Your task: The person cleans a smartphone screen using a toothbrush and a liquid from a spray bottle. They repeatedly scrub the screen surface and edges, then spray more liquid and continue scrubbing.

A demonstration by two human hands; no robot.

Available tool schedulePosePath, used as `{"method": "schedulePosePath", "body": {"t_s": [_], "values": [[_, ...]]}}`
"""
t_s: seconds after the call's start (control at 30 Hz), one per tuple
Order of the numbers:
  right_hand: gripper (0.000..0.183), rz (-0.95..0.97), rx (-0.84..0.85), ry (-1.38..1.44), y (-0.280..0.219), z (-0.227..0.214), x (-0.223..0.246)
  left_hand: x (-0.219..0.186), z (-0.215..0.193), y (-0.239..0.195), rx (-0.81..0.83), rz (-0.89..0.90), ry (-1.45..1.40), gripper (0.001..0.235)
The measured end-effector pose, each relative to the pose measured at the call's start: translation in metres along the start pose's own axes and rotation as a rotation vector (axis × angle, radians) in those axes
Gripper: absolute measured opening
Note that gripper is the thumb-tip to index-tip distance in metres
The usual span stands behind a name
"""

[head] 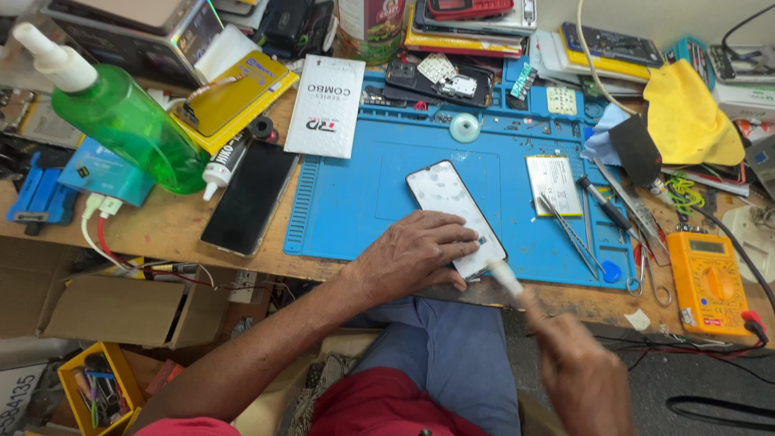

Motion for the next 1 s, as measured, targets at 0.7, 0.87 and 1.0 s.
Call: {"method": "schedulePosePath", "body": {"t_s": [0.7, 0.87, 1.0], "values": [[0.063, -0.016, -0.053, -0.009, 0.0, -0.02, 0.016, -0.006, -0.012, -0.002, -0.042, 0.042, -0.012, 0.063], [0.056, -0.155, -0.188, 0.075, -0.01, -0.019, 0.036, -0.006, -0.017, -0.002, -0.054, 0.05, -0.008, 0.061], [0.062, -0.183, -0.266, 0.099, -0.021, -0.019, 0.034, -0.008, -0.015, -0.005, -0.061, 0.047, -0.04, 0.06]]}}
Point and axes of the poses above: each hand's wrist, its own y-axis towards the middle knuckle, its own z-axis out of the palm, x = y × z, the point moved 8 cm from there along y, towards the middle knuckle, and after that the axes turned 14 degrees about x, right-handed, at the moved point
